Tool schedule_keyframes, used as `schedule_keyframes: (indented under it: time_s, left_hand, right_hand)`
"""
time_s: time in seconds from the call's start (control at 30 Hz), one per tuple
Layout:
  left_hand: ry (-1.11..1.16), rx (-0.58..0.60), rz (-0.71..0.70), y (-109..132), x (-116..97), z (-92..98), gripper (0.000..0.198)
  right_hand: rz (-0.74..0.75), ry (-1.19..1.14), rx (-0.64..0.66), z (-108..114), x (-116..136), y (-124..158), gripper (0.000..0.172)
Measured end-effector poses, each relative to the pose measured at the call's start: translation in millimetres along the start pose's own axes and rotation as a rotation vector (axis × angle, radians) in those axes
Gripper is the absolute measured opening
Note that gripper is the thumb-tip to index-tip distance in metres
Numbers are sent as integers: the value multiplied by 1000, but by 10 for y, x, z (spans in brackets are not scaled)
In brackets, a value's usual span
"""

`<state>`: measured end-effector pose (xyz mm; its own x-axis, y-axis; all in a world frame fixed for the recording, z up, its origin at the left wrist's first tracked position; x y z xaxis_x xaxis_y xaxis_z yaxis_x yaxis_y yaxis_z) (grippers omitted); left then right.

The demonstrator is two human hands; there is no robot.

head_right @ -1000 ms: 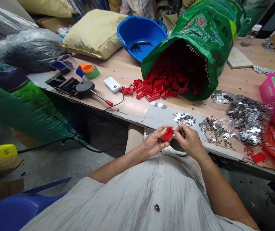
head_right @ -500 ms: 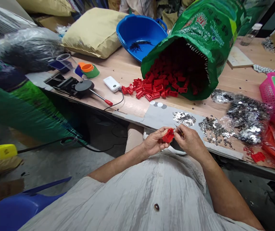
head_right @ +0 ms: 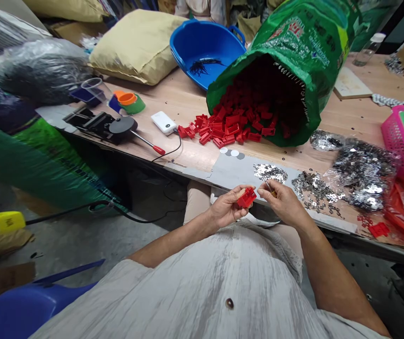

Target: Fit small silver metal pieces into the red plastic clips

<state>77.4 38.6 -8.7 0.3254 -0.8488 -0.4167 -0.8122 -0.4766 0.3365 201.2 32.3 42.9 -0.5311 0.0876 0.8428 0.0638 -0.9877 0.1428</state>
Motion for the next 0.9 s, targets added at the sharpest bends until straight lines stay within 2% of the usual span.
schedule_keyframes:
  time_s: [0.2,0.33,0.53,0.63,0.7,0.73,0.83,0.9]
  left_hand:
    - [-103,71,6,-27,29,0,30]
    - [-192,117,41,-61,75,39,37]
    - [-239,122,75,-121,107,83,40]
    - [-355,104,41,-116,54,73,48]
    - [-546,52,-63,-84,-71,76,54]
    - [-673,28,-163,-53,-170,56,55]
    - [-1106,37,-574,123,-436,-161,54]
    - [-1334,65,-790,239,-474,-302,49]
  right_hand:
    - [-57,-271,141,-173,-54,-35,43]
    - [-94,-340,210,-260,-83,-32,45]
    - [-104,-349,147,-298,-263,-20,42]
    - [-108,-351,84,-268,-339,4,40]
    - [-128,-371,31,-236,-389,22,41]
    - [-142,-388,6,-226,-415,31,41]
    - [-164,-428,-59,-222,-466,52,42]
    - [-158,-426,-86,-240,-466,61,41]
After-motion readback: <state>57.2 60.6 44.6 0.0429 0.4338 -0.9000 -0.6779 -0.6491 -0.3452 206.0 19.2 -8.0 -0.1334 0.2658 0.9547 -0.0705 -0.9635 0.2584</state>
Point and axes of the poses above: each hand's wrist, its own y-axis away from the middle knuckle, its own z-axis out of the back of the hand, x = y × z, the point moved 9 cm from there along -y, towards the middle knuckle, and after that the axes turned 6 degrees about x, right-handed, at the moved point
